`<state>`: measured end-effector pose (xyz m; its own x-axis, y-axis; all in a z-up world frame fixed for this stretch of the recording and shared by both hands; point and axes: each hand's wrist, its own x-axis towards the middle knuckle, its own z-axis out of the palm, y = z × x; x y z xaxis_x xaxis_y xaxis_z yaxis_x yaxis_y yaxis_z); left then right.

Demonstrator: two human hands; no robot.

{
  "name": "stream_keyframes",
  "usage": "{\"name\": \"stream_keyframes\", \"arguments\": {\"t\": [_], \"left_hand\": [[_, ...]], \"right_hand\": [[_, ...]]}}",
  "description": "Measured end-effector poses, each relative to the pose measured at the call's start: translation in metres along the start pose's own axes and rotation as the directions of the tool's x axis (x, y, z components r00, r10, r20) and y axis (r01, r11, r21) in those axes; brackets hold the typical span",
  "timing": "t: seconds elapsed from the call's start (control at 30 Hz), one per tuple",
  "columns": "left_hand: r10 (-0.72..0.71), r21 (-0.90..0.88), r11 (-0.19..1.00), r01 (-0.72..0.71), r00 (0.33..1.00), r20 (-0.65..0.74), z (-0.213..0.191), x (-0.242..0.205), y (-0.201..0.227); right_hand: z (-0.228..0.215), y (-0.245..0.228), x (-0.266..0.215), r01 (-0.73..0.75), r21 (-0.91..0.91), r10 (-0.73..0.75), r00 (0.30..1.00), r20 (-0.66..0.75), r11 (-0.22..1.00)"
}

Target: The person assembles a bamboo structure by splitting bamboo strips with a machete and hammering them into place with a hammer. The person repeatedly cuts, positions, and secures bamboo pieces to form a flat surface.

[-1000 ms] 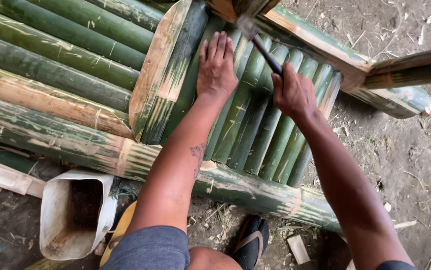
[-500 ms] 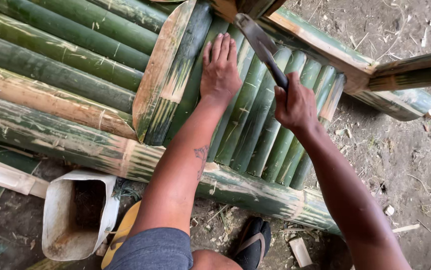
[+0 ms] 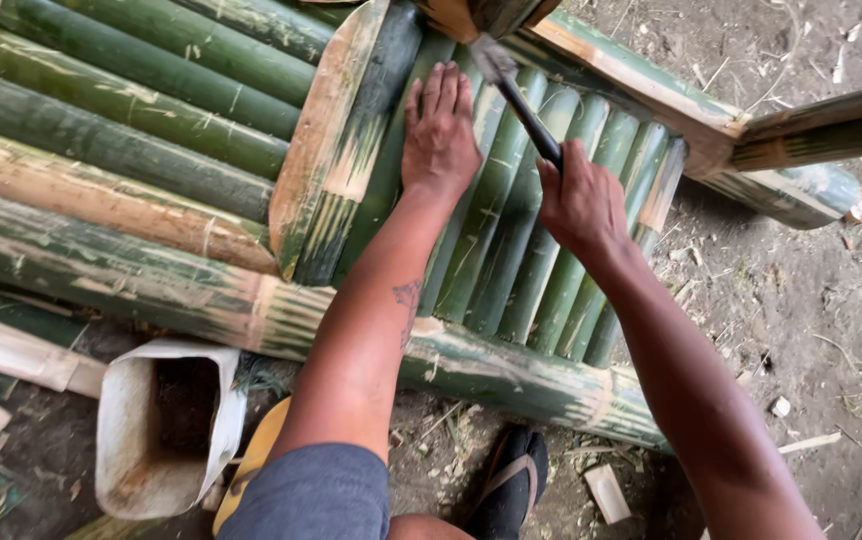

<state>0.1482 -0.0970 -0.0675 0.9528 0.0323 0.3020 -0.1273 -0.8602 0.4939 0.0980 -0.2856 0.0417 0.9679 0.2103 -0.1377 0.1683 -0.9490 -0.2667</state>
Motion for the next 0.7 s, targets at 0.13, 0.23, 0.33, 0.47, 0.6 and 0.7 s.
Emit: {"name": "stream_keyframes", "arguments": {"t": [0.13, 0.23, 0.33, 0.47, 0.6, 0.7], "left_hand": [[-0.037, -0.319, 0.948, 0.002, 0.994, -0.104, -0.021, -0.021, -0.001], [-0.128, -0.632, 0.775, -0.017, 0.975, -0.183, -0.083, -0.066, -0.024], [-0.105, -0.592, 0.802, -0.081, 0.956, -0.273, -0.176, -0.172, -0.068], [-0.471, -0.361, 0.851, 0.38, 0.858, -0.207, -0.264, -0.322, -0.133], [-0.419, -0.149, 0.879, 0.454, 0.882, 0.213, -0.266, -0.384, -0.206], [-0.301, 0.106, 0.953, 0.283, 0.875, 0.38, -0.23, -0.415, -0.216]], "right_hand": [[0.013, -0.035, -0.072, -0.095, 0.423, 0.126, 0.991, -0.045, 0.901], [0.034, -0.079, -0.126, -0.279, 0.83, 0.214, 0.957, 0.197, 0.483], [0.064, -0.138, -0.173, -0.324, 0.89, 0.125, 0.946, 0.3, 0.321], [0.085, -0.201, -0.223, -0.437, 0.84, -0.023, 0.883, 0.468, 0.321], [0.111, -0.267, -0.252, -0.327, 0.736, -0.124, 0.866, 0.485, 0.592], [0.118, -0.282, -0.272, -0.191, 0.639, -0.158, 0.881, 0.447, 0.745]]}}
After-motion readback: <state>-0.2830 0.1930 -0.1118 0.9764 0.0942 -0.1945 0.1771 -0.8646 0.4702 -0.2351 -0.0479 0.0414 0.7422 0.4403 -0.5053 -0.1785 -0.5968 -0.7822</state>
